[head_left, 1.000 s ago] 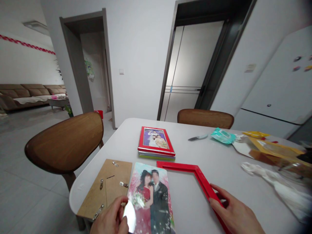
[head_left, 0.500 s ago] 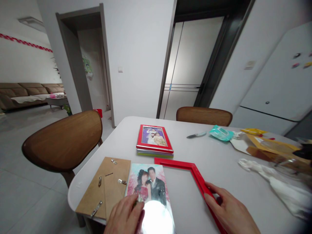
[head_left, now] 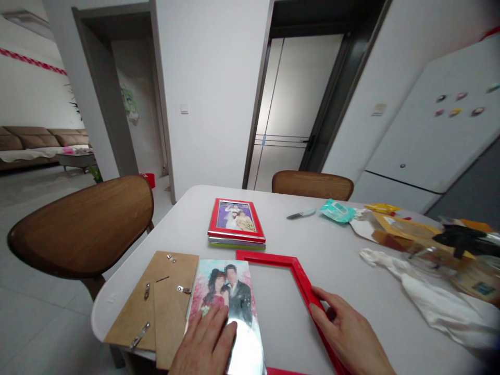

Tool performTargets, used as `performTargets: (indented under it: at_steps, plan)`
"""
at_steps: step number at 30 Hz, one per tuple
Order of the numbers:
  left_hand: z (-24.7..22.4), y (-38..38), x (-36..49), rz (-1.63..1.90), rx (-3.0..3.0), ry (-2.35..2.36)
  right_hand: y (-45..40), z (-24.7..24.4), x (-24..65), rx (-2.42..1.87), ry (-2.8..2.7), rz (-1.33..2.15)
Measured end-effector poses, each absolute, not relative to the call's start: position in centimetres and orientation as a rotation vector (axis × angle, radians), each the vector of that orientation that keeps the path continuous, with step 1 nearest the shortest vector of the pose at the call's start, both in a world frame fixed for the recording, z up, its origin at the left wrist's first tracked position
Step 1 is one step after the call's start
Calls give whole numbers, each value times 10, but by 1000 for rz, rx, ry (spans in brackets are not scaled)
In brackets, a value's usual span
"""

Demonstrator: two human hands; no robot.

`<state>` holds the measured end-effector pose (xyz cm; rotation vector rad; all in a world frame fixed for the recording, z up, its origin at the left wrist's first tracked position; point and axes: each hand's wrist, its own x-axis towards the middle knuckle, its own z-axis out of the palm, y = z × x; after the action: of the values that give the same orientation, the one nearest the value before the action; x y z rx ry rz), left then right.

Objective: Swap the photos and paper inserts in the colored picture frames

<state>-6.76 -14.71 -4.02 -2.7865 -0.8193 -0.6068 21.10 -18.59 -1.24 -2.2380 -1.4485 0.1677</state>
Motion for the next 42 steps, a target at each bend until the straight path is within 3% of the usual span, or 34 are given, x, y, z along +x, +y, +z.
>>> performTargets:
  at_steps: [6, 10, 13, 18, 21, 24, 27, 30, 32, 34, 36, 42]
  plan:
    - [-32, -144, -60, -617, -2603, -649, -182, -25, 211, -2137, -1467, 148]
    - [-2, -146, -70, -966, -2648, -761, -186, -14, 204, -1952, -1393, 17]
    - [21, -148, -77, -1427, -2644, -1190, -195, 6, 186, -1788, -1302, 204]
    - [28, -155, -53, -2573, -2253, -2036, -197, 20, 136, -1435, -1137, 1129]
    - [19, -159, -19, -3383, -2120, -2010, -189, 14, 116, -1153, -808, 1413]
    - [9, -161, 8, -3694, -2178, -1819, -182, 13, 120, -1009, -481, 1282]
    - [4, -158, 12, -3309, -2660, -1733, -182, 17, 148, -1043, -388, 1188]
    - [0, -150, -2, -2217, -3198, -1852, -186, 21, 185, -1160, -498, 1320]
    - [-7, -146, -12, -1416, -3458, -1706, -189, 23, 204, -1239, -592, 1424]
    - [-18, -142, -17, -900, -3563, -1439, -190, 24, 214, -1278, -669, 1508]
    - [-28, -137, -19, -674, -3544, -1258, -188, 26, 215, -1274, -736, 1574]
    - [-37, -118, -19, -432, -3412, -1095, -164, 26, 198, -1173, -844, 1639]
